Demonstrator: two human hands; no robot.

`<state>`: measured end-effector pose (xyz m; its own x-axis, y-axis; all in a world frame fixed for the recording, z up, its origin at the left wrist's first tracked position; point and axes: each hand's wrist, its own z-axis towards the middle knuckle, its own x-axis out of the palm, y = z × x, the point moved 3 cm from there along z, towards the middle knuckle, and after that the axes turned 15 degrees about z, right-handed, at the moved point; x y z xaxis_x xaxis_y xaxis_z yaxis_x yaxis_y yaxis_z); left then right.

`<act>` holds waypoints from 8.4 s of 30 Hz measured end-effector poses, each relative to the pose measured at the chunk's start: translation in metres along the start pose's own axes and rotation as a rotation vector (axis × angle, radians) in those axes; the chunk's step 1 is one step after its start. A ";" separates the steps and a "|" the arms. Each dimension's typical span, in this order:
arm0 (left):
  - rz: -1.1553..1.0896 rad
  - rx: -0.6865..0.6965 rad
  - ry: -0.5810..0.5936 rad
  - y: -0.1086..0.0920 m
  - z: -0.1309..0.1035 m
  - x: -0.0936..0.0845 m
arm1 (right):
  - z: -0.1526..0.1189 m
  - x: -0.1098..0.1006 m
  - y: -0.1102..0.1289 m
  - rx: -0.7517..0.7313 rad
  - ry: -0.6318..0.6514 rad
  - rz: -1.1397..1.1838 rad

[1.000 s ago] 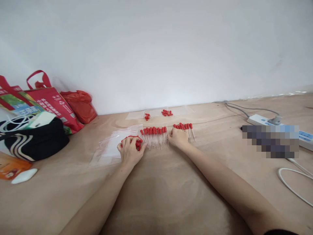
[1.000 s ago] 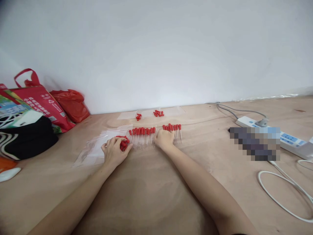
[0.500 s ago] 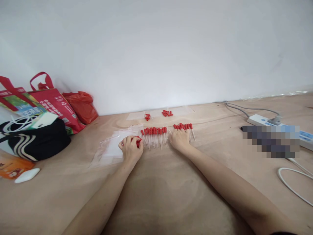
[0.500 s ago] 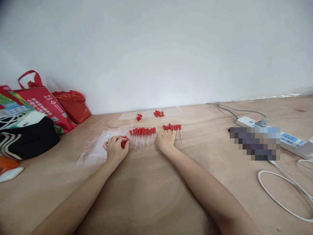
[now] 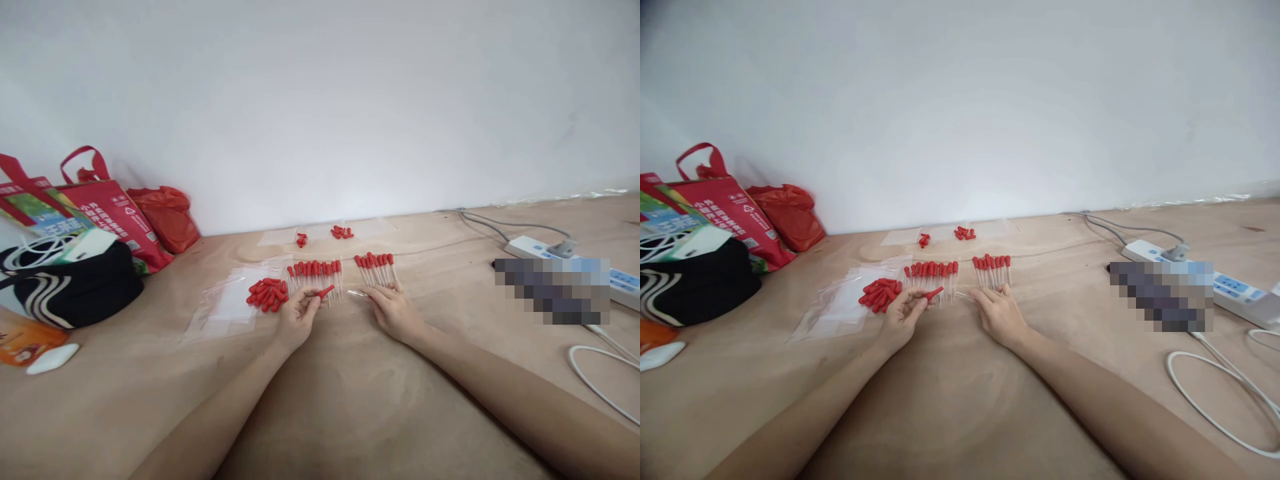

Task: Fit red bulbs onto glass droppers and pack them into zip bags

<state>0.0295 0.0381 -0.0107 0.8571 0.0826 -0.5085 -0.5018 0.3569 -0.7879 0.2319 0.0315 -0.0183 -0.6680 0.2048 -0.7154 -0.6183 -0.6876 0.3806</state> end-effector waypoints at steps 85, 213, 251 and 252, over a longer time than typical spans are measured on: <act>1.006 0.276 -0.133 -0.003 0.001 -0.009 | 0.040 -0.017 -0.080 0.684 -0.104 -0.016; 0.884 0.411 -0.033 -0.014 -0.006 0.001 | 0.034 -0.017 -0.031 0.254 -0.279 0.419; 0.826 0.604 0.053 -0.027 -0.015 0.012 | 0.006 -0.010 0.012 -0.141 0.187 0.026; 0.831 0.607 0.057 -0.027 -0.015 0.013 | 0.005 -0.010 0.013 -0.149 0.180 0.020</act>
<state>0.0522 0.0158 -0.0008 0.2511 0.4794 -0.8409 -0.7766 0.6183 0.1206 0.2284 0.0246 -0.0035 -0.5866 0.0723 -0.8066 -0.5289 -0.7885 0.3139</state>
